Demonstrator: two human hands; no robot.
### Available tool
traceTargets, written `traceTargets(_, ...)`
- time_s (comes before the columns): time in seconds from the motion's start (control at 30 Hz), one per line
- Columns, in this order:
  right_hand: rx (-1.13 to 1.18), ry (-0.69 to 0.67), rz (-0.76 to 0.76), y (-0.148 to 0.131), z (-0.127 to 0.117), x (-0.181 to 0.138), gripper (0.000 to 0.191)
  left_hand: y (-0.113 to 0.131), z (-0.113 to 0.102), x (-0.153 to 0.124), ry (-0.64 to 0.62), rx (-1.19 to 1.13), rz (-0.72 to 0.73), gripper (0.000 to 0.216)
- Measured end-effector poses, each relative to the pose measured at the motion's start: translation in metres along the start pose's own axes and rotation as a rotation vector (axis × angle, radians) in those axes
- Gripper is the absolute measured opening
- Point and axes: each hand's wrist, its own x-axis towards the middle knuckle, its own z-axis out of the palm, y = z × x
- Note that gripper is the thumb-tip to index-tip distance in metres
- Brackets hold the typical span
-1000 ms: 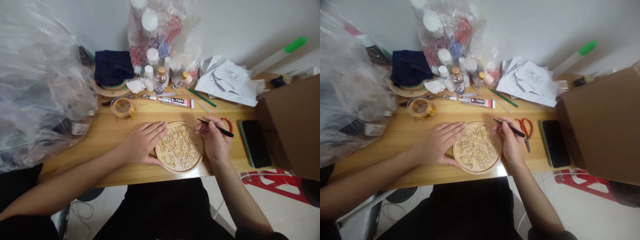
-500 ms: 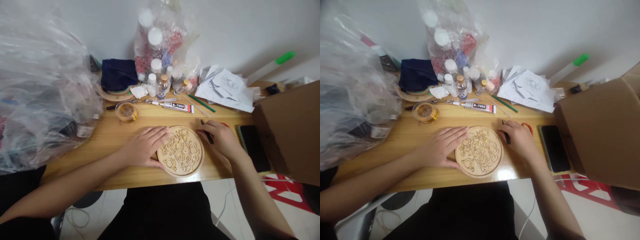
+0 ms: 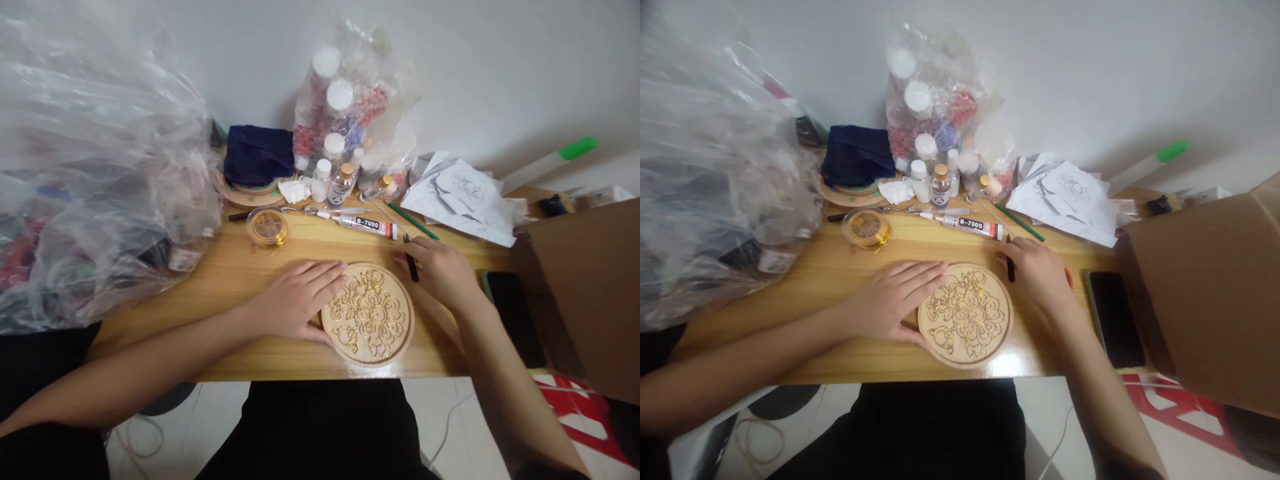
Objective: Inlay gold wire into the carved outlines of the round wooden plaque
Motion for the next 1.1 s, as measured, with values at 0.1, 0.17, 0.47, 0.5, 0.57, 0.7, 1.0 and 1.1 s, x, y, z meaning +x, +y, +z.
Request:
traceTargets(0.1, 0.056, 0.007, 0.009, 0.004, -0.001, -0.003, 0.018, 0.0, 0.0, 0.0, 0.01, 0.0, 0.005, 0.086)
traceTargets(0.17, 0.051, -0.005, 0.019, 0.006, -0.001, -0.005, 0.017, 0.0, 0.0, 0.001, 0.017, -0.003, 0.01, 0.085)
traceTargets(0.47, -0.109, -0.067, 0.057, -0.006, -0.004, 0.005, 0.022, -0.005, -0.002, 0.001, 0.192, -0.205, -0.062, 0.076)
traceTargets(0.5, -0.111, -0.072, 0.049, -0.007, -0.005, 0.007, 0.021, -0.006, -0.003, 0.001, 0.217, -0.213, -0.054, 0.069)
traceTargets(0.57, -0.111, -0.083, 0.04, -0.008, -0.006, 0.009, 0.02, -0.007, -0.004, 0.002, 0.251, -0.205, -0.047, 0.051)
traceTargets(0.7, -0.04, -0.051, 0.043, -0.005, -0.005, 0.007, 0.018, -0.005, -0.005, 0.003, 0.249, -0.147, -0.067, 0.027)
traceTargets(1.0, 0.217, 0.076, 0.136, 0.007, -0.008, 0.0, 0.016, -0.005, -0.005, 0.004, 0.176, -0.064, -0.06, 0.033)
traceTargets(1.1, 0.086, -0.012, 0.057, 0.003, -0.009, 0.004, 0.016, -0.005, -0.005, 0.004, 0.17, -0.062, -0.06, 0.034)
